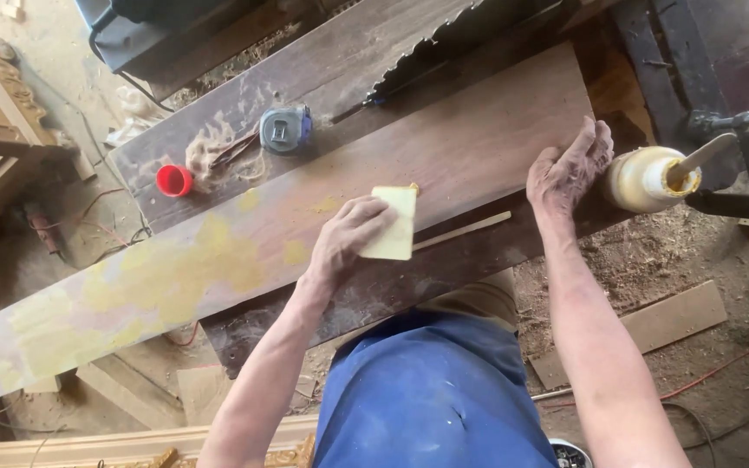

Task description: Applying and spreading wood filler onto a wooden plank using a spreader tool

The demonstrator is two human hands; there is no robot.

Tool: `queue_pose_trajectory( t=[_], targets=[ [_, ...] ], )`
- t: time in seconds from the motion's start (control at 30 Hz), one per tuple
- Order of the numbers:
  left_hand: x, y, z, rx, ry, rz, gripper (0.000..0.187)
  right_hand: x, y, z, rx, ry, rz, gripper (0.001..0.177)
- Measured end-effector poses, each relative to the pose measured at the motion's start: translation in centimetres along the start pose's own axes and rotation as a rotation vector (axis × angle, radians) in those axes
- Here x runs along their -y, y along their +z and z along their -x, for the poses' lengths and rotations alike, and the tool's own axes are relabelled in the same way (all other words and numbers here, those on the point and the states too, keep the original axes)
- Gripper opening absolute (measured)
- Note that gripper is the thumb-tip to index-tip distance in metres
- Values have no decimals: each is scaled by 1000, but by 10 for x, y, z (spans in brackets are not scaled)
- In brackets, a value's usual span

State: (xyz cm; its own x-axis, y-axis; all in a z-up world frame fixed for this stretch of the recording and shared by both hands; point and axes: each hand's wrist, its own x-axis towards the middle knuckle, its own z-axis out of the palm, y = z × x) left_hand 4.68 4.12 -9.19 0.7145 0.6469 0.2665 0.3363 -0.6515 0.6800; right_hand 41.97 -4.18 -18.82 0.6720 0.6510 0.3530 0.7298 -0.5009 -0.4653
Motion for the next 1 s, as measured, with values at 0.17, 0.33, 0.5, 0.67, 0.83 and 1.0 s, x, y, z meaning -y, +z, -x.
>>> queue_pose_trajectory(
  t=[0.17,0.33,0.5,0.67,0.83,1.0],
  targets=[
    [15,-8,18,33,258,-148,25,5,1,12,-65,-11,-51,60],
    [12,-57,37,43,149,-87,32,11,0,12,-100,-7,-84,54],
    [19,-27,73,-10,33,-206,41,27,-8,8,-101,19,-110,58],
    [-16,-27,81,62,17,-291,33,24,-9,9,-105,51,-124,76],
    [15,-4,89,-86,-169,-679,75,26,-3,7,-119,41,-142,83],
    [-16,-10,74,-140,-125,-369,42,21,-7,11,-119,12,-133,76]
  ],
)
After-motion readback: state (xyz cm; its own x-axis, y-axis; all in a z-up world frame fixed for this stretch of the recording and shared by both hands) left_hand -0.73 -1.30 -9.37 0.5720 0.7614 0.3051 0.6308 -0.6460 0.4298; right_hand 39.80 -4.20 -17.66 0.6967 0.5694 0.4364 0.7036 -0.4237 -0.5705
